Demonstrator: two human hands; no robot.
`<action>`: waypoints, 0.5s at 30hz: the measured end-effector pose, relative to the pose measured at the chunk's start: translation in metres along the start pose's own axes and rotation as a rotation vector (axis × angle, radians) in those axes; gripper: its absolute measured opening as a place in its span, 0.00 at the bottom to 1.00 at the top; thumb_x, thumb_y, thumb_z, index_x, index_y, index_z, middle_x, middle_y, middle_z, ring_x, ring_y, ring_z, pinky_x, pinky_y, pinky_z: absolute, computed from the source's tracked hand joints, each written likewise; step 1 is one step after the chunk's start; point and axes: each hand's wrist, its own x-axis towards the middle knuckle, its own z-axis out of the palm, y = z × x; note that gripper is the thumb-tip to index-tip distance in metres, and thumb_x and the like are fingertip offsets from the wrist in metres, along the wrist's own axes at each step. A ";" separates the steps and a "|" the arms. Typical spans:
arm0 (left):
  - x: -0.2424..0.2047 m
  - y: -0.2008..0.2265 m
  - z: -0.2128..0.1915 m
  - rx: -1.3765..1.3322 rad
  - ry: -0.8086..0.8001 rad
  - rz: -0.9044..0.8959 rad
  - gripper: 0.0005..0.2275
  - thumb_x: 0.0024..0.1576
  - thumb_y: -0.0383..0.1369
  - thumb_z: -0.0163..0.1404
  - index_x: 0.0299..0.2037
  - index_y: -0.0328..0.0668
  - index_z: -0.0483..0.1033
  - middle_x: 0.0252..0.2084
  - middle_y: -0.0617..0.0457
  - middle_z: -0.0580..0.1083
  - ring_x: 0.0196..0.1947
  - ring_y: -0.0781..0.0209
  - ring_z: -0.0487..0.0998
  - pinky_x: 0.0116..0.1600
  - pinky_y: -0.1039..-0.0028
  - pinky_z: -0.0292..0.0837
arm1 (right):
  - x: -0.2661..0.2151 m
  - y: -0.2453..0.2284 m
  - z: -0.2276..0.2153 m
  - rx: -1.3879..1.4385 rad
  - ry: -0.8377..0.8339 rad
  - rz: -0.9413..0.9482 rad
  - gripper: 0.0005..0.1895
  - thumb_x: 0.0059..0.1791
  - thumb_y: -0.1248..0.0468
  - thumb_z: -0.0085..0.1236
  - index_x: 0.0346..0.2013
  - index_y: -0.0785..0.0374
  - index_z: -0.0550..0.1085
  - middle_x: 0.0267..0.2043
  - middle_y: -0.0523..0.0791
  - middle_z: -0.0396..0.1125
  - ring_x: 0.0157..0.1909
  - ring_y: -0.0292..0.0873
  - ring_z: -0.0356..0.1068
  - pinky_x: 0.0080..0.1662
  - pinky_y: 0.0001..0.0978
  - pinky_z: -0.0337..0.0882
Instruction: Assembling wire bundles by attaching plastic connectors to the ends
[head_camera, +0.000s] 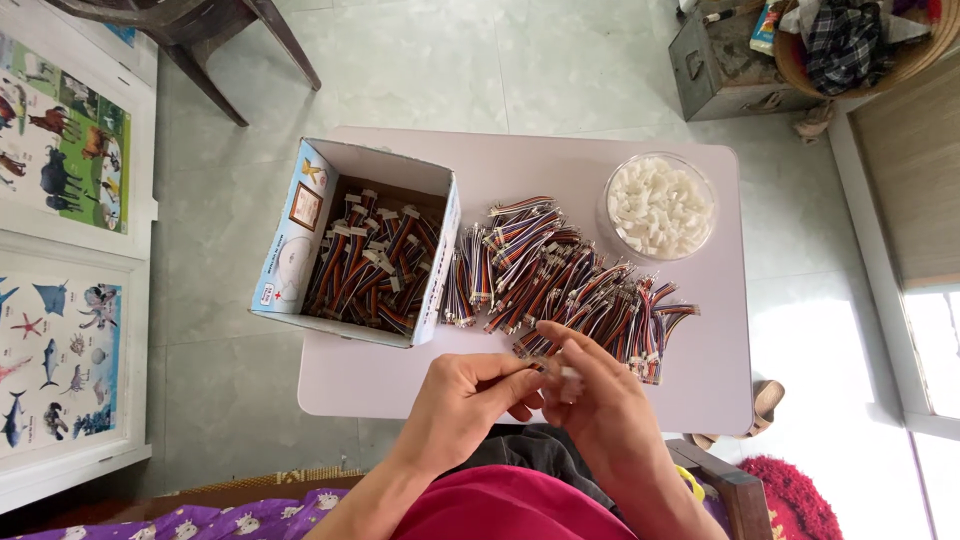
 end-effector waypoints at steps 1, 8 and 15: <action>0.000 0.000 0.000 0.000 -0.001 -0.002 0.07 0.55 0.28 0.53 0.35 0.34 0.84 0.25 0.50 0.79 0.26 0.66 0.78 0.33 0.80 0.81 | 0.002 0.000 -0.007 0.001 0.001 0.001 0.21 0.50 0.61 0.46 0.54 0.68 0.74 0.22 0.41 0.58 0.24 0.37 0.57 0.28 0.29 0.56; 0.003 0.006 -0.002 0.006 -0.019 -0.045 0.09 0.55 0.30 0.52 0.35 0.32 0.83 0.27 0.47 0.79 0.27 0.61 0.80 0.34 0.77 0.81 | 0.009 0.002 -0.032 0.058 -0.100 -0.019 0.22 0.47 0.74 0.42 0.56 0.74 0.67 0.40 0.57 0.67 0.28 0.42 0.61 0.27 0.28 0.59; 0.006 0.008 0.005 -0.143 -0.022 -0.206 0.10 0.51 0.27 0.55 0.40 0.28 0.83 0.30 0.40 0.81 0.30 0.57 0.82 0.37 0.74 0.83 | 0.010 0.006 -0.047 -0.052 -0.164 -0.049 0.08 0.50 0.66 0.54 0.33 0.71 0.73 0.24 0.48 0.65 0.23 0.38 0.60 0.22 0.27 0.57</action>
